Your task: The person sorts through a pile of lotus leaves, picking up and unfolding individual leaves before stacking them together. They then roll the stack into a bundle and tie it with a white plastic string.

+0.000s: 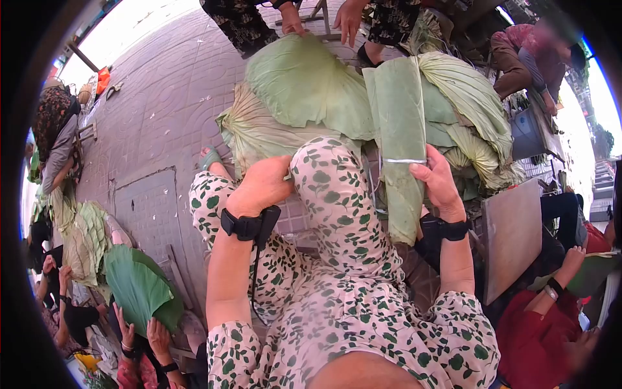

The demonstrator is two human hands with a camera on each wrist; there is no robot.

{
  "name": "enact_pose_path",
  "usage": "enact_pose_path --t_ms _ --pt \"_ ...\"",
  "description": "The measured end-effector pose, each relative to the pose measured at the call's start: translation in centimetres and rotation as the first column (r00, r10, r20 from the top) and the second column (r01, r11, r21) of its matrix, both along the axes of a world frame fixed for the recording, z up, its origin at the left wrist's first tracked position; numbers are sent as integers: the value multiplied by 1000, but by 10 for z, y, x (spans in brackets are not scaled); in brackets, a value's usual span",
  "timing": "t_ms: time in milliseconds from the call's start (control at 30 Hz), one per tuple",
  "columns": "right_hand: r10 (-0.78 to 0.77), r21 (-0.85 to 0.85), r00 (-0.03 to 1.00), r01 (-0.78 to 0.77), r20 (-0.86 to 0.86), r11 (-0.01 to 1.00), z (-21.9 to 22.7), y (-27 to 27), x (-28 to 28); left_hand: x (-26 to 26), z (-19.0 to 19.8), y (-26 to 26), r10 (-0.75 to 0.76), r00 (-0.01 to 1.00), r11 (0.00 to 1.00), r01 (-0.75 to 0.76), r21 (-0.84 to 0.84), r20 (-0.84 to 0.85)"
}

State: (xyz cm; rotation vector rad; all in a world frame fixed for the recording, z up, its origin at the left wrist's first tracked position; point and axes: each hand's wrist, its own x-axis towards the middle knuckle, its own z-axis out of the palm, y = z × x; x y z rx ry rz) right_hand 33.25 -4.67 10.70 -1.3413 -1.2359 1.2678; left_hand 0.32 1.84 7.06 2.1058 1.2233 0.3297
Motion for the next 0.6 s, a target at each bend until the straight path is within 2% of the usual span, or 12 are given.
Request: enact_pose_path --t_ms 67,167,200,233,300,333,400,433,500,533,600 --pt "122 28 946 -120 -299 992 29 -2 -19 -1 -2 -1 4 1000 1000 -3 12 -24" --pt "171 7 906 -182 -388 983 31 -5 -42 -3 2 -4 16 1000 1000 -16 3 16" --pt "143 -14 892 -165 -430 986 29 -7 -57 -3 3 -6 33 999 999 -33 0 3" --pt "173 -41 882 -211 -438 977 17 -3 -67 -4 3 -6 45 999 999 -45 -1 0" --pt "68 -27 883 -91 -464 996 9 -4 -75 -4 3 -6 24 1000 998 -23 64 -14" --pt "80 -24 883 -103 -463 994 2 -2 -74 -4 2 -6 17 999 998 -15 67 -31" --pt "-54 -28 895 46 -443 999 -15 1 -69 -5 -2 -6 22 999 995 -19 93 -31" --pt "-43 -25 897 36 -441 999 -16 -2 -73 -6 -4 -6 16 999 993 -12 118 -31" --pt "-109 41 864 148 -492 988 -21 -9 -82 -6 -7 -6 16 1000 991 -14 135 -7" --pt "-76 63 872 121 -483 991 -16 -11 -84 -4 -4 -6 3 1000 988 -5 152 15" --pt "-101 47 892 136 -440 990 -7 -13 -92 -2 4 -8 6 1000 992 -9 128 22"
